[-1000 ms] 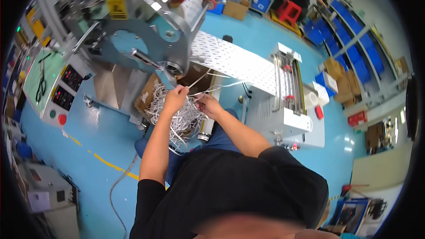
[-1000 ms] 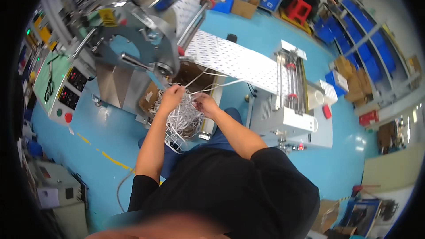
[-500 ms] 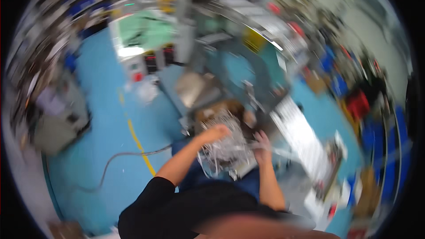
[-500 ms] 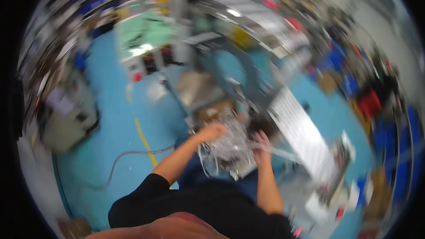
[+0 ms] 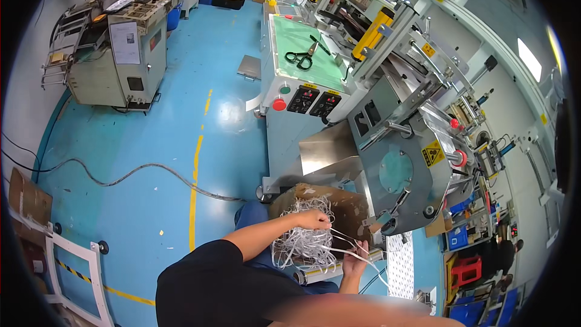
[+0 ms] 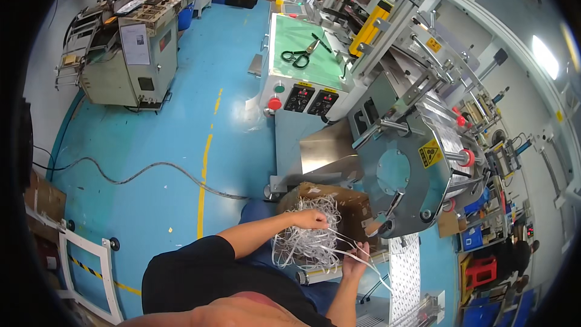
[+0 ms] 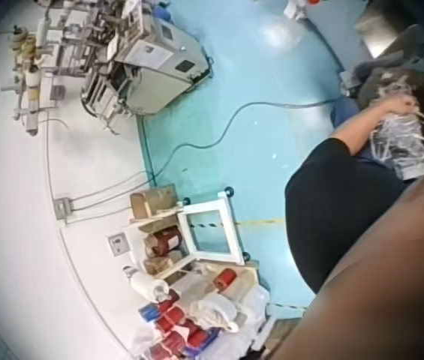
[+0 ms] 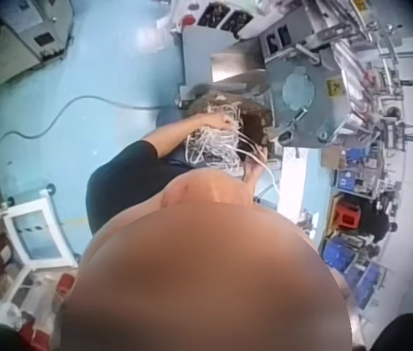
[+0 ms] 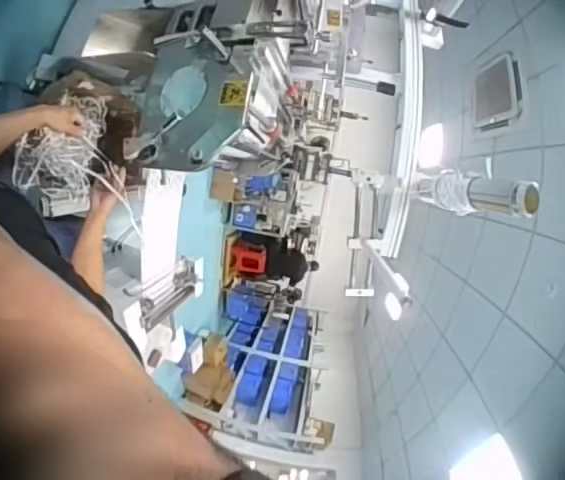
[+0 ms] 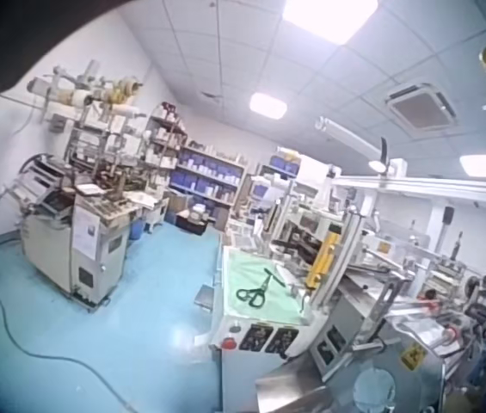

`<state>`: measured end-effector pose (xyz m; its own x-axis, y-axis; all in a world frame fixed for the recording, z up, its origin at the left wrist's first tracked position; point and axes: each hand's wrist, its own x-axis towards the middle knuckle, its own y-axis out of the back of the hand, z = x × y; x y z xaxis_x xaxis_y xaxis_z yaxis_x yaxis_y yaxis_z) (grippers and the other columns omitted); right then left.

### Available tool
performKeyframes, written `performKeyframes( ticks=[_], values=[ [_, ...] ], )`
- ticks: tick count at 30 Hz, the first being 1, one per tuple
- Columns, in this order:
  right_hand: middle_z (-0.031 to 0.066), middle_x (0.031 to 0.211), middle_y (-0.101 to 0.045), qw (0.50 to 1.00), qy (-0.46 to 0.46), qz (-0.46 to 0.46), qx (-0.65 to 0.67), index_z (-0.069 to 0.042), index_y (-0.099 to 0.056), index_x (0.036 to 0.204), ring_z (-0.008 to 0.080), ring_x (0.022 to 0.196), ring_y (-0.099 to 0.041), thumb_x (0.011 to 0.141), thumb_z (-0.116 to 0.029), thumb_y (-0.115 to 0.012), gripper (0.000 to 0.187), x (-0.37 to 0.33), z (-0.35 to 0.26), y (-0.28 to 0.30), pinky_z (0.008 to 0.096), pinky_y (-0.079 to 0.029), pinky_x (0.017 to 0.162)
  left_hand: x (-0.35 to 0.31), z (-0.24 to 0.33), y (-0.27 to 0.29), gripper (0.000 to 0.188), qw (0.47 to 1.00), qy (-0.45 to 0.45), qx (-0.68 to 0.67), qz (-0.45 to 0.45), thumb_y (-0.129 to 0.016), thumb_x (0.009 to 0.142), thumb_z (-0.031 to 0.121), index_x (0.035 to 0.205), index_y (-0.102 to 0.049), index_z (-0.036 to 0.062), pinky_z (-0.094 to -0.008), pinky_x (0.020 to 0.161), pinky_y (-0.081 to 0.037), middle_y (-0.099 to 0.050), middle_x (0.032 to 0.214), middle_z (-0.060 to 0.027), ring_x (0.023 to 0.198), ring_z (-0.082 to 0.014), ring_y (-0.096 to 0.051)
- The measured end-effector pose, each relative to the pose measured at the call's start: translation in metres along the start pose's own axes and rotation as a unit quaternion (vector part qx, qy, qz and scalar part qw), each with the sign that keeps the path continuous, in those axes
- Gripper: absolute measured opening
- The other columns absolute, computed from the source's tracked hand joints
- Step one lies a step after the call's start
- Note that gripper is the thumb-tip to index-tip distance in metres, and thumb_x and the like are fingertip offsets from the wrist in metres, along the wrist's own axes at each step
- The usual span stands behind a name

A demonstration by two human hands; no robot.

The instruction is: Operating an industrial machine to process adhesive labels, including clearing waste and replacing rolls.

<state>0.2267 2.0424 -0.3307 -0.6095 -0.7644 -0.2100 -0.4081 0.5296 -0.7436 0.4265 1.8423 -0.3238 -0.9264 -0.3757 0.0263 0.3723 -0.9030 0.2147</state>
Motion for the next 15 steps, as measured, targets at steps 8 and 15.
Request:
performKeyframes(
  ticks=[8,15],
  values=[
    [0.0009,0.088,-0.062,1.000,0.009,-0.007,0.011,-0.014,-0.058,0.100,0.0112,0.068,-0.057,0.089,-0.022,-0.056,0.014,0.000,0.002,-0.008,0.0244,-0.047,0.060,-0.002,-0.014,0.000,0.036,0.999,-0.028,-0.013,-0.031,-0.057,0.087,0.039,0.076,-0.058,0.0045,-0.0277,0.056,-0.042,-0.057,0.065,-0.0008,0.060,-0.0100,-0.050],
    [0.0013,0.085,-0.062,1.000,0.015,0.006,-0.001,-0.014,-0.059,0.096,0.0109,0.067,-0.056,0.088,-0.023,-0.057,0.013,0.000,0.002,-0.005,0.0246,-0.047,0.058,-0.005,-0.010,0.003,0.036,0.999,-0.011,-0.008,-0.032,-0.059,0.086,0.039,0.079,-0.059,0.0039,-0.0269,0.057,-0.043,-0.058,0.068,-0.0006,0.061,-0.0097,-0.051]
  ],
)
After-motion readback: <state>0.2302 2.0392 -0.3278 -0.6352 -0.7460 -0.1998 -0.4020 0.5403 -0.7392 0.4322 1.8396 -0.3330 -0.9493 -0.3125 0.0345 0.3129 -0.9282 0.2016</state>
